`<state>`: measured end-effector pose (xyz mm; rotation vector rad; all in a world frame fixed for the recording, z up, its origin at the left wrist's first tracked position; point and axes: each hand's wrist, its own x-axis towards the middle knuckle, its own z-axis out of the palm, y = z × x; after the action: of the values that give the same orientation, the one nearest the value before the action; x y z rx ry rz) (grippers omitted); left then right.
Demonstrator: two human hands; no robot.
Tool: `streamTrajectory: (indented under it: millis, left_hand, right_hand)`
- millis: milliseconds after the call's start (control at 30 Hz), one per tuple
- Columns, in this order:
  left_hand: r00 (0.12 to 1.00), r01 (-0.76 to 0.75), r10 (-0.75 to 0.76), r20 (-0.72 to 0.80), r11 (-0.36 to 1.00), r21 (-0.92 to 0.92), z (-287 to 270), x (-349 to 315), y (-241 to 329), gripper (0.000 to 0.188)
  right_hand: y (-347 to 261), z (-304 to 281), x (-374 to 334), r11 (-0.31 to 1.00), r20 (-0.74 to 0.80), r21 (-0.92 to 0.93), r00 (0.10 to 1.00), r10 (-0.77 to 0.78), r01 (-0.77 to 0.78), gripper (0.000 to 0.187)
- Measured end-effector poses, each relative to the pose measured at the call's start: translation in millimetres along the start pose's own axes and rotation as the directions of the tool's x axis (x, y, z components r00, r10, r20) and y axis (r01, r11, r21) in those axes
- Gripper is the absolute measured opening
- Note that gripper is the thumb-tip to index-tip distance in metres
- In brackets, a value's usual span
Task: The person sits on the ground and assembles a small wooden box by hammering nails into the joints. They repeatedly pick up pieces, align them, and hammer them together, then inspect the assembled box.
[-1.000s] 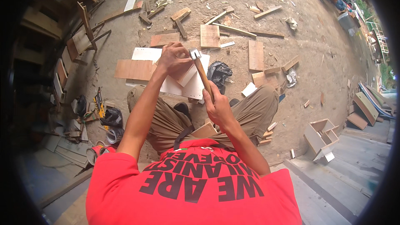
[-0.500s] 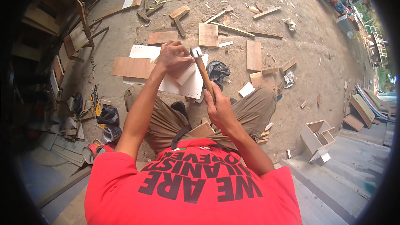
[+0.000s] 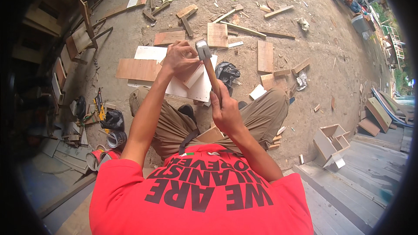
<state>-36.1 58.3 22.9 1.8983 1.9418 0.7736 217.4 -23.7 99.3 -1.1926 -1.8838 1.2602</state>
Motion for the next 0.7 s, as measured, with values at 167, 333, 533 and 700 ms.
streamTrajectory:
  millis: [167, 333, 533, 700]
  left_hand:
    - [1.0, 0.003, -0.003, -0.01, 1.0, -0.003, 0.1, 2.0, -1.1, 0.04]
    - [1.0, 0.014, -0.013, -0.014, 1.0, 0.027, 1.3, 1.2, -1.5, 0.04]
    - [1.0, -0.021, 0.021, -0.016, 1.0, -0.017, 2.3, 0.9, -4.6, 0.04]
    - [1.0, 0.003, -0.003, -0.019, 1.0, -0.003, 3.6, -0.9, -3.9, 0.043]
  right_hand:
    - [15.2, -5.1, 0.0, 0.989, 0.07, -0.071, 0.989, 0.133, -0.128, 0.041]
    - [4.9, -6.2, 0.1, 0.996, 0.011, -0.041, 0.997, 0.076, -0.075, 0.041]
    - [19.8, 5.6, -1.8, 0.997, 0.034, 0.01, 0.997, 0.075, -0.075, 0.042]
    - [3.8, -0.4, -2.7, 1.0, 0.007, 0.018, 1.0, 0.002, -0.003, 0.041]
